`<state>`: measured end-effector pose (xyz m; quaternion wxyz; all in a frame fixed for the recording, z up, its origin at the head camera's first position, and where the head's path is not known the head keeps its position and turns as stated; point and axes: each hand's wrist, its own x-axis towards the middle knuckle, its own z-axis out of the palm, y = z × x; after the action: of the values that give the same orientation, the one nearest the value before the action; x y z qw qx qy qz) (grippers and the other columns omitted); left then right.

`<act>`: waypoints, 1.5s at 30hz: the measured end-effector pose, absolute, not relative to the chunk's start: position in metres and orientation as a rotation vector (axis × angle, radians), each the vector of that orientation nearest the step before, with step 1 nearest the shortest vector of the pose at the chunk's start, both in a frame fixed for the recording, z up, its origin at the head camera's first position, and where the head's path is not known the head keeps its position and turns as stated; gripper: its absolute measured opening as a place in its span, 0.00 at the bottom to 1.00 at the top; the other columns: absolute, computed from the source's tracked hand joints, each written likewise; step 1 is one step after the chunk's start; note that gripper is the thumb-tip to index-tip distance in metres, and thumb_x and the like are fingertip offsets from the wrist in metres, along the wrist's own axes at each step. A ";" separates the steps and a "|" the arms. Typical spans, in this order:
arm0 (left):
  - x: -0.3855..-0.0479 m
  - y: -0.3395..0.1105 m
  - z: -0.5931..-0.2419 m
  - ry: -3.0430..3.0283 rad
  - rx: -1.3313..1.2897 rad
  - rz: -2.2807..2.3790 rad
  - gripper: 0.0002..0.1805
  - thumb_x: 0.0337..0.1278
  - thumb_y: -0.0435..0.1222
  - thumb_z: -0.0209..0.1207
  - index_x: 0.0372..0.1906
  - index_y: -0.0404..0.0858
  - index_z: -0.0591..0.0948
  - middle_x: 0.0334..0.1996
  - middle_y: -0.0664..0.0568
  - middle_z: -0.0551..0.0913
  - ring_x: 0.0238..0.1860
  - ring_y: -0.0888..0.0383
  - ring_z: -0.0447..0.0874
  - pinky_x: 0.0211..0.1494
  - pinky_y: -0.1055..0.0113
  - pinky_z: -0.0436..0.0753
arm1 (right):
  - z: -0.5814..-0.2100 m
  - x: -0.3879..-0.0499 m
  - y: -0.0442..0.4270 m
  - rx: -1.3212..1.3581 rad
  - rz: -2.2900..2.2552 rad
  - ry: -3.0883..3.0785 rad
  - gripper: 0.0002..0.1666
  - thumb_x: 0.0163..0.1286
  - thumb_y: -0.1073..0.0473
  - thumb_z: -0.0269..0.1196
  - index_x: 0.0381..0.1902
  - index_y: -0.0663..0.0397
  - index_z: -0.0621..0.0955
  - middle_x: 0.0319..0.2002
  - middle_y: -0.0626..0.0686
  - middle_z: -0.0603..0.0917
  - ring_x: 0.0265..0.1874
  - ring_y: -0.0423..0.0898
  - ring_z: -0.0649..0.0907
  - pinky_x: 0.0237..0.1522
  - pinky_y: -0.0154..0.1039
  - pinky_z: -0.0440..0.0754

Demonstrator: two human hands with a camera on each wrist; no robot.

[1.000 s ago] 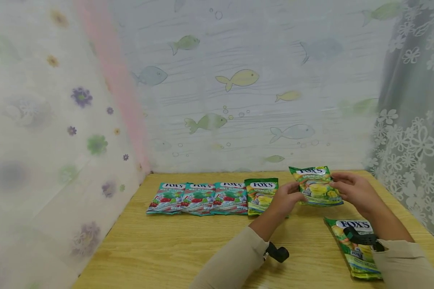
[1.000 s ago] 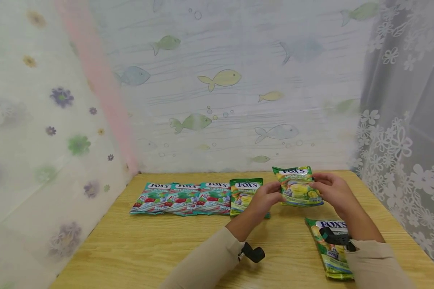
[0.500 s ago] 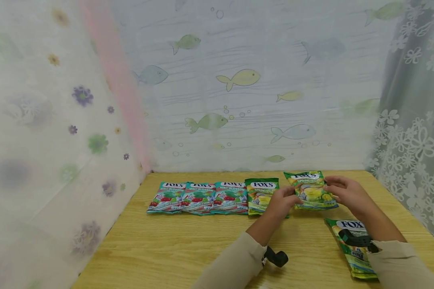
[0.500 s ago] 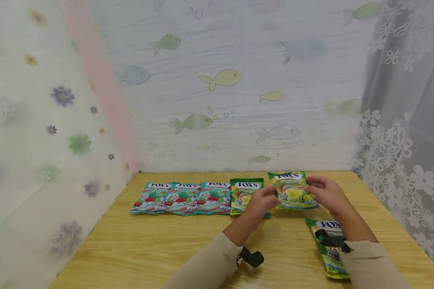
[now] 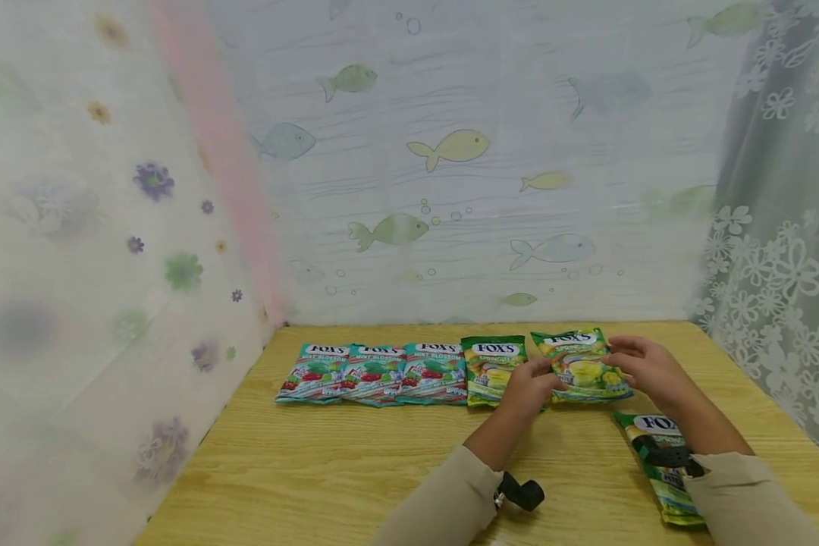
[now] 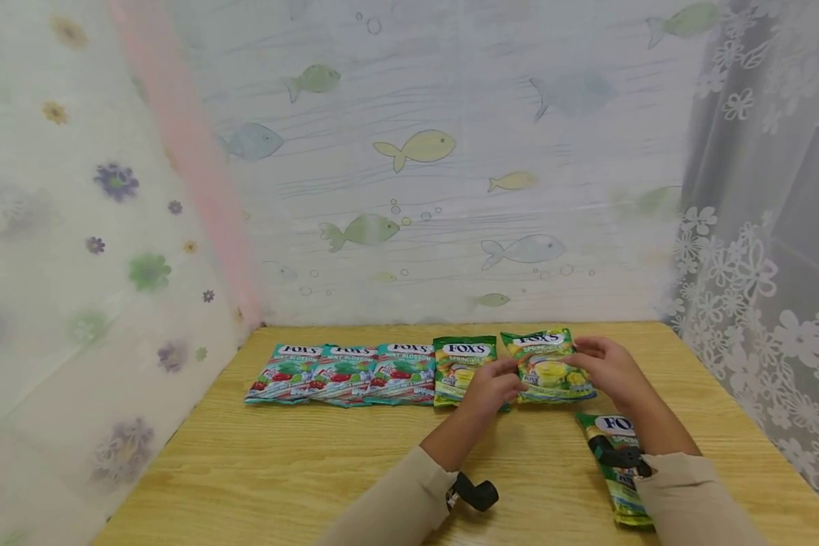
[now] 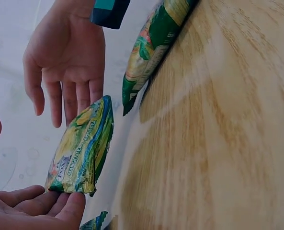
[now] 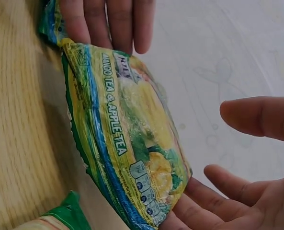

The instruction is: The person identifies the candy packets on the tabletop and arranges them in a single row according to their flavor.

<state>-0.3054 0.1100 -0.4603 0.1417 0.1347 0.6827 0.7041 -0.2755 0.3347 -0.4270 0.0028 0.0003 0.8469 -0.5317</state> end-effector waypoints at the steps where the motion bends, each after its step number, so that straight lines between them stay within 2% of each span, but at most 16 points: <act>1: -0.305 0.110 -0.461 1.974 0.381 2.030 0.31 0.60 0.35 0.64 0.70 0.38 0.77 0.68 0.46 0.78 0.65 0.50 0.79 0.64 0.49 0.81 | -0.428 -0.276 0.334 0.002 -1.670 2.652 0.45 0.82 0.47 0.55 0.80 0.70 0.53 0.78 0.75 0.55 0.74 0.77 0.60 0.67 0.75 0.66; 3: -0.306 0.109 -0.462 1.965 0.369 2.033 0.31 0.60 0.34 0.64 0.70 0.38 0.77 0.68 0.46 0.77 0.55 0.52 0.81 0.58 0.50 0.81 | -0.429 -0.277 0.332 0.002 -1.673 2.639 0.45 0.82 0.47 0.55 0.80 0.70 0.53 0.78 0.75 0.54 0.74 0.77 0.59 0.67 0.75 0.65; 5: -0.306 0.109 -0.464 1.950 0.356 2.038 0.32 0.60 0.34 0.64 0.71 0.37 0.76 0.69 0.45 0.77 0.50 0.55 0.79 0.52 0.51 0.79 | -0.431 -0.279 0.331 0.004 -1.671 2.628 0.45 0.82 0.47 0.55 0.80 0.71 0.53 0.78 0.75 0.54 0.75 0.76 0.58 0.68 0.76 0.64; 8: -0.306 0.108 -0.465 1.937 0.341 2.041 0.32 0.60 0.34 0.64 0.72 0.36 0.75 0.70 0.45 0.76 0.52 0.52 0.80 0.53 0.50 0.78 | -0.435 -0.281 0.330 0.001 -1.664 2.615 0.46 0.82 0.46 0.55 0.81 0.70 0.52 0.79 0.75 0.53 0.75 0.76 0.58 0.68 0.76 0.62; 10: -0.305 0.108 -0.465 1.944 0.330 2.032 0.33 0.61 0.34 0.64 0.72 0.36 0.74 0.70 0.45 0.75 0.63 0.49 0.78 0.59 0.48 0.79 | -0.438 -0.281 0.329 -0.002 -1.659 2.613 0.46 0.82 0.46 0.55 0.81 0.70 0.52 0.79 0.74 0.53 0.75 0.76 0.58 0.68 0.76 0.62; 13: -0.305 0.109 -0.465 1.948 0.315 2.028 0.33 0.61 0.34 0.64 0.72 0.36 0.74 0.71 0.45 0.75 0.70 0.44 0.74 0.66 0.45 0.78 | -0.440 -0.282 0.329 -0.014 -1.649 2.612 0.46 0.82 0.46 0.55 0.81 0.70 0.52 0.78 0.75 0.53 0.75 0.76 0.58 0.68 0.76 0.62; 21: -0.304 0.112 -0.463 2.002 0.304 2.016 0.31 0.60 0.36 0.67 0.69 0.37 0.77 0.66 0.47 0.78 0.63 0.48 0.79 0.62 0.45 0.79 | -0.443 -0.282 0.328 -0.048 -1.622 2.597 0.46 0.83 0.46 0.55 0.80 0.72 0.51 0.78 0.77 0.51 0.75 0.77 0.56 0.70 0.76 0.60; 29: -0.302 0.110 -0.461 2.029 0.265 2.012 0.30 0.60 0.36 0.66 0.68 0.38 0.78 0.66 0.46 0.79 0.67 0.45 0.77 0.66 0.43 0.77 | -0.446 -0.283 0.326 -0.072 -1.597 2.583 0.45 0.83 0.47 0.54 0.80 0.71 0.52 0.77 0.78 0.53 0.74 0.78 0.58 0.69 0.76 0.62; 36: -0.302 0.109 -0.460 2.050 0.216 2.023 0.30 0.58 0.37 0.67 0.67 0.38 0.79 0.65 0.47 0.80 0.64 0.45 0.79 0.65 0.43 0.78 | -0.448 -0.284 0.321 -0.071 -1.504 2.677 0.45 0.82 0.45 0.55 0.80 0.70 0.54 0.76 0.79 0.55 0.72 0.78 0.61 0.65 0.74 0.68; 45: -0.303 0.110 -0.459 2.059 0.196 2.023 0.31 0.59 0.37 0.67 0.69 0.36 0.78 0.67 0.45 0.79 0.67 0.43 0.77 0.65 0.42 0.77 | -0.448 -0.282 0.320 -0.073 -1.482 2.700 0.43 0.82 0.45 0.54 0.80 0.69 0.56 0.75 0.78 0.58 0.72 0.78 0.63 0.63 0.73 0.71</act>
<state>-0.3028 0.1098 -0.4595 0.1239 0.0672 0.7061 0.6939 -0.2821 0.3199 -0.4480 0.0307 -0.0236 0.8760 -0.4808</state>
